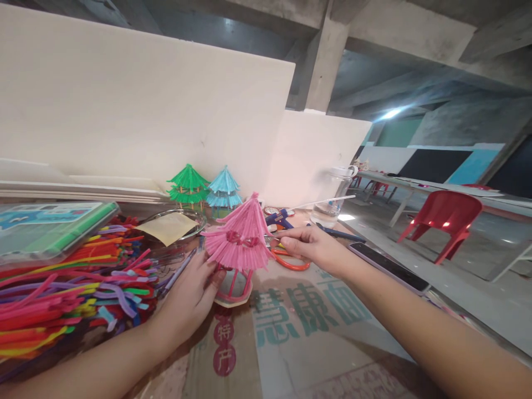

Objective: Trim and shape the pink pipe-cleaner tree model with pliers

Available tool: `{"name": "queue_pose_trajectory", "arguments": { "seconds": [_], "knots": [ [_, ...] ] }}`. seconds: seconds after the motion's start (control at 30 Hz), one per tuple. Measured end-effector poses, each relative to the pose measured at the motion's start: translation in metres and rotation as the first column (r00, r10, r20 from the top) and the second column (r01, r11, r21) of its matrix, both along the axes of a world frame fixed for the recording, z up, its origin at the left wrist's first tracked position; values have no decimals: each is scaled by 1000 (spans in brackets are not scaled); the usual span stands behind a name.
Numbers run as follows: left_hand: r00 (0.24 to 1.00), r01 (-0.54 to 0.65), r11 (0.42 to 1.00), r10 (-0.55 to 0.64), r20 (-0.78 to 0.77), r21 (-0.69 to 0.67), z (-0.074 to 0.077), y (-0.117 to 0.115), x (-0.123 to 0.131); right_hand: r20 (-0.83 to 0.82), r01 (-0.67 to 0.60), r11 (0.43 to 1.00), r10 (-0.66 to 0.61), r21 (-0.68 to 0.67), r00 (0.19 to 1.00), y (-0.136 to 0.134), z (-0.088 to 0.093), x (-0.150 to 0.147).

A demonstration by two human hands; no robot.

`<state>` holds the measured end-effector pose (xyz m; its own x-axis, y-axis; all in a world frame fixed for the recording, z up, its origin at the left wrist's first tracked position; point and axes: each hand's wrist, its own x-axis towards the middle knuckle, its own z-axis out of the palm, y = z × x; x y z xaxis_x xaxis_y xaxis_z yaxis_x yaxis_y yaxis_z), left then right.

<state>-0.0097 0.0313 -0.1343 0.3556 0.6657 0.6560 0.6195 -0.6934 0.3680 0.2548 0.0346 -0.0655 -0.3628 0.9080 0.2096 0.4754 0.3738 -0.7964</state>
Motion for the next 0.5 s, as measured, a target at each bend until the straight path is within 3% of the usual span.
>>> {"name": "queue_pose_trajectory", "arguments": {
  "seconds": [0.5],
  "knots": [
    [1000,4,1000,-4,-2,0,1,0,1,-76,-21,998,16,-66,997,1,-2,0]
  ]
}}
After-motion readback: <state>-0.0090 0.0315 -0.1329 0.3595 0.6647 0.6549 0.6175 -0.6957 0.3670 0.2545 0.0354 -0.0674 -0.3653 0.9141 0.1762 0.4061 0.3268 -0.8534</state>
